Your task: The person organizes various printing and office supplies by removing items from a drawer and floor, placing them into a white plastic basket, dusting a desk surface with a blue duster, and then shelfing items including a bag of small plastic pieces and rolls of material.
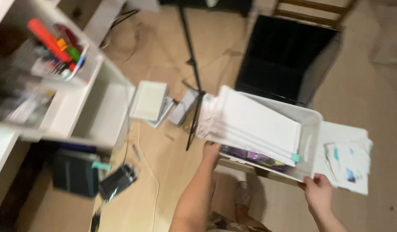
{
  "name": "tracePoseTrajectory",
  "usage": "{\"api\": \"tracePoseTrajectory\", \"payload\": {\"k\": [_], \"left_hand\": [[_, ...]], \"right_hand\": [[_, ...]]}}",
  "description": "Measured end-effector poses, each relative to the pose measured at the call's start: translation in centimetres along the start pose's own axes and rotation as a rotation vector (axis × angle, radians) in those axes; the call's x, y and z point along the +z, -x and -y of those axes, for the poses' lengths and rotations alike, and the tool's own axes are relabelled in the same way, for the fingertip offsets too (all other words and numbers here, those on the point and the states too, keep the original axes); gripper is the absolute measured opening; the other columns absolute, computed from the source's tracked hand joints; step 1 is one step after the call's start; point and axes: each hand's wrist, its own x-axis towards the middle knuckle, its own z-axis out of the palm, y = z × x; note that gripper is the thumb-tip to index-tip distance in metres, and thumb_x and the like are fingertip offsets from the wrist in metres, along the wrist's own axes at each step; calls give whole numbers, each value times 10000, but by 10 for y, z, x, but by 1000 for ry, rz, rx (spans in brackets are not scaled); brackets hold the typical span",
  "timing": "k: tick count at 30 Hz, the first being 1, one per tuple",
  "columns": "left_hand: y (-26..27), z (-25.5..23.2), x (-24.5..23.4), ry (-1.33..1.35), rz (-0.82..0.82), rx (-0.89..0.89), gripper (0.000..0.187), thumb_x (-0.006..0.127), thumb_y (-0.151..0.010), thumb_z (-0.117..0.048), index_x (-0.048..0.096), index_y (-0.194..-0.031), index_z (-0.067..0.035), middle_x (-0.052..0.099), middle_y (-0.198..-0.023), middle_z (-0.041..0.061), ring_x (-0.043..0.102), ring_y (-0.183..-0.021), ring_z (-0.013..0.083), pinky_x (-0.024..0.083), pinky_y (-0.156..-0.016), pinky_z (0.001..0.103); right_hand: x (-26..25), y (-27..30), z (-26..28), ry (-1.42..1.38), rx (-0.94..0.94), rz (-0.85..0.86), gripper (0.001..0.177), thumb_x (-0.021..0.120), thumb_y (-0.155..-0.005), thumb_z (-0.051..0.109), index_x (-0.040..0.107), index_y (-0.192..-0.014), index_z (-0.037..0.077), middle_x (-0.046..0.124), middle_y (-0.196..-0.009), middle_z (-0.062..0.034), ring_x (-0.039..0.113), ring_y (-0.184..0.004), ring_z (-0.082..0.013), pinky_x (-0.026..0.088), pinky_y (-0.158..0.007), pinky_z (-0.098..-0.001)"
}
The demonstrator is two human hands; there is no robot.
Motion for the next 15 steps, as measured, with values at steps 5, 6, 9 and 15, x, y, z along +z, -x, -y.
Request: {"api": "tracePoseTrajectory", "payload": {"k": [5,6,9,15], "left_hand": [[2,63,-47,671,-65,-136,684,220,-864,-599,499,-1293,-145,498,-1364,79,449,-1275,265,301,-1006,549],[5,76,-59,733,-156,-177,690,237,-880,-574,464,-1332,-104,441,-1402,138,410,-1299,311,323,-1014,543],[4,149,-131,562,-262,-235,655,304,-836,-604,550,-1249,-159,548,-1305,47,534,-1152,280,414,-870,489],[94,230,-266,1061,-733,-135,560,433,-835,-518,592,-1136,-74,622,-1088,149,609,-795,308,454,-664,391]], "right_hand": [[-21,-22,-69,-198,188,169,331,415,-997,410,467,-994,83,518,-848,-135,534,-712,-271,481,-639,-426],[-22,-29,-83,-303,425,135,575,332,-1019,717,504,-937,175,513,-741,-84,514,-661,-272,451,-571,-442],[4,-33,-107,13,372,440,452,441,-957,579,559,-959,143,571,-756,-95,550,-652,-259,468,-579,-407],[102,19,-117,861,135,1149,283,735,-764,125,717,-1024,17,742,-799,-157,659,-627,-242,526,-605,-318]]}}
